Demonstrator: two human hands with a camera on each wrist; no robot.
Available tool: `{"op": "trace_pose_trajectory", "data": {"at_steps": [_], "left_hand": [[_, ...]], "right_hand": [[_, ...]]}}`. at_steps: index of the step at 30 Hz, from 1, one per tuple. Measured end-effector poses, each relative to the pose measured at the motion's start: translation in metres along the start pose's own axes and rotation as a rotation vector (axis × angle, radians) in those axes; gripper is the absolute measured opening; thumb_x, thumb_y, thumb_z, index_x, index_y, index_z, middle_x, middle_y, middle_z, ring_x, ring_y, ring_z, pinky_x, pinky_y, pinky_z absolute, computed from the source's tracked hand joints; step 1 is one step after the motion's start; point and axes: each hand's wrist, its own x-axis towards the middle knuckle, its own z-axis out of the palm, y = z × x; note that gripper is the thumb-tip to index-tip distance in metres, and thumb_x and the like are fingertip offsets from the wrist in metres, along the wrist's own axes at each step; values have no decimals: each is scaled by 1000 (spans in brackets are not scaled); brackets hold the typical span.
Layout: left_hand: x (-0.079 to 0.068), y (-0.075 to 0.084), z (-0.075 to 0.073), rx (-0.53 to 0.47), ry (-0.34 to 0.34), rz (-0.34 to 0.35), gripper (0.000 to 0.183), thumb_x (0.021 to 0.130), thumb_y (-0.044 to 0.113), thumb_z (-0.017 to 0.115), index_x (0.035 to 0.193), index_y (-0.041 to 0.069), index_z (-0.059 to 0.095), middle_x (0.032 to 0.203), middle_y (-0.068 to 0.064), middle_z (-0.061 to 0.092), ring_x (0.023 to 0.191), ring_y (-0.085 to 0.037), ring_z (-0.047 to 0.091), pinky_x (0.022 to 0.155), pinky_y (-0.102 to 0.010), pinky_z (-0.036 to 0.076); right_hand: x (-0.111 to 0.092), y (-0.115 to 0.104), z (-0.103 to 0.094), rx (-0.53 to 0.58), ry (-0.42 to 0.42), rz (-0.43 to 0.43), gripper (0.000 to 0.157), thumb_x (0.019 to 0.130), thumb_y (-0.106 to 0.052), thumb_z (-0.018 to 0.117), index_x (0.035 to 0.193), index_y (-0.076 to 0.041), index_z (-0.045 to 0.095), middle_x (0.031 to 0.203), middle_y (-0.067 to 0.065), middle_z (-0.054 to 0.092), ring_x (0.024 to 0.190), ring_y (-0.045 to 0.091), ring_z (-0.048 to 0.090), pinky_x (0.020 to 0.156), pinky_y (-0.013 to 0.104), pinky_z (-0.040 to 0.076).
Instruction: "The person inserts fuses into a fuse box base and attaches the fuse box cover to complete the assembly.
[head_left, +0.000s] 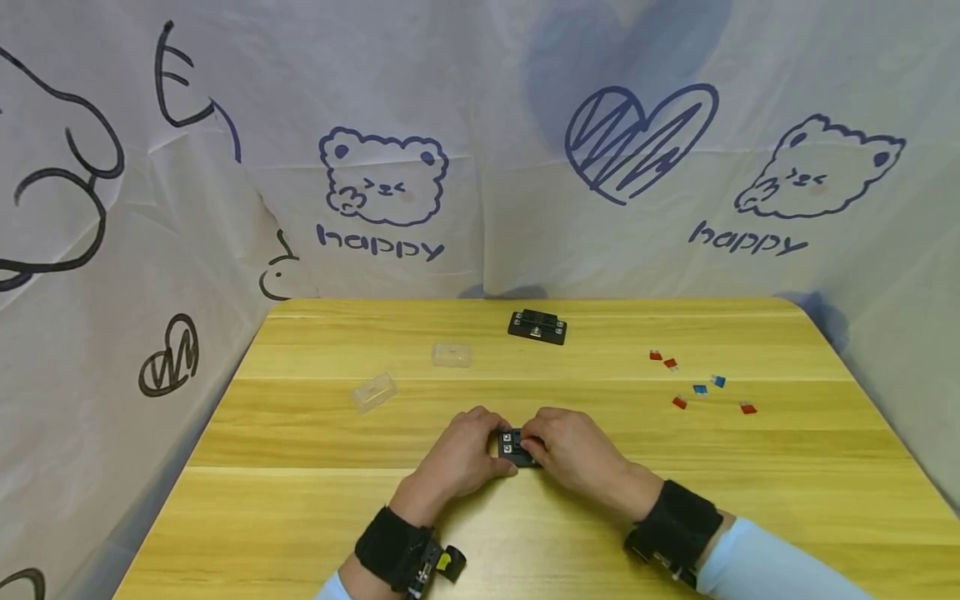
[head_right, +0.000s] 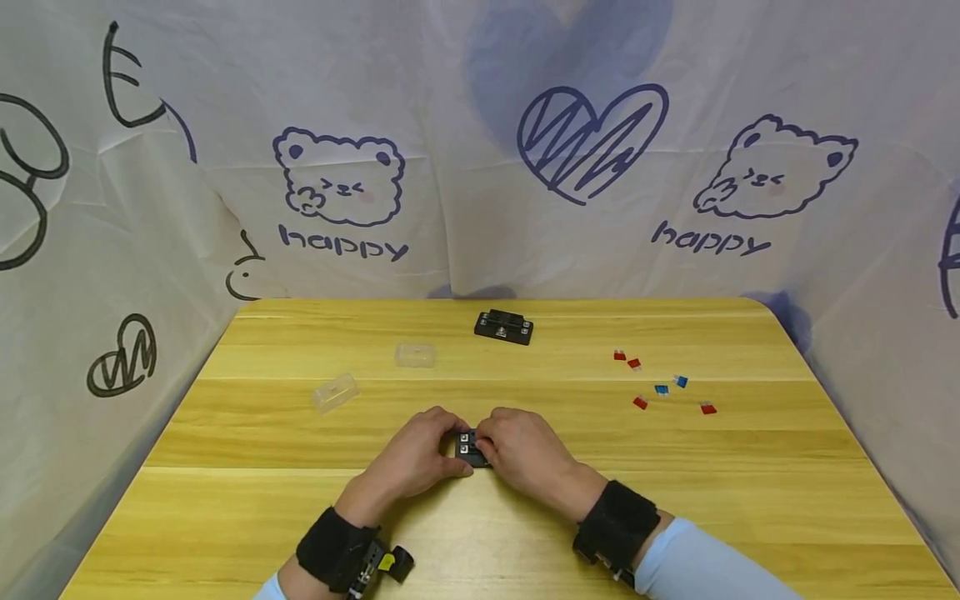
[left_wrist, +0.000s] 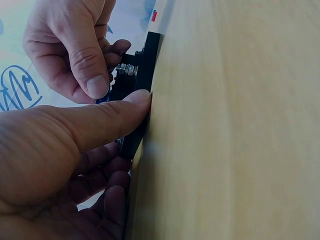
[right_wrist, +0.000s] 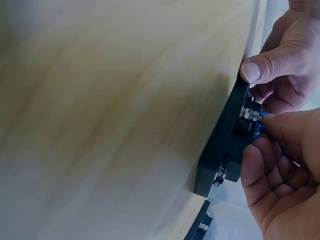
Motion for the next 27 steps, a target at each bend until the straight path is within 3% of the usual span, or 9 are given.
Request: {"op": "trace_pose_trajectory", "data": {"at_steps": [15,27], "left_hand": [[0,0,1,-14,7,-7,46,73,35,83,111,15,65,106,1,60,96,-18,53,85,-36,46],[-1,2,2,-30,15,-20,49,72,33,84,113,14,65,108,0,60,96,-18,52,88,-38,46]], "right_hand": [[-10,15,-12,-10,-4,82,6,89,-22,67,92,-17,71,82,-9,62,72,5,54,65,30,50],[-31,78,-46,-94,51,248,7,90,-17,66,90,-12,72,83,1,66,72,13,58,63,34,51]]}}
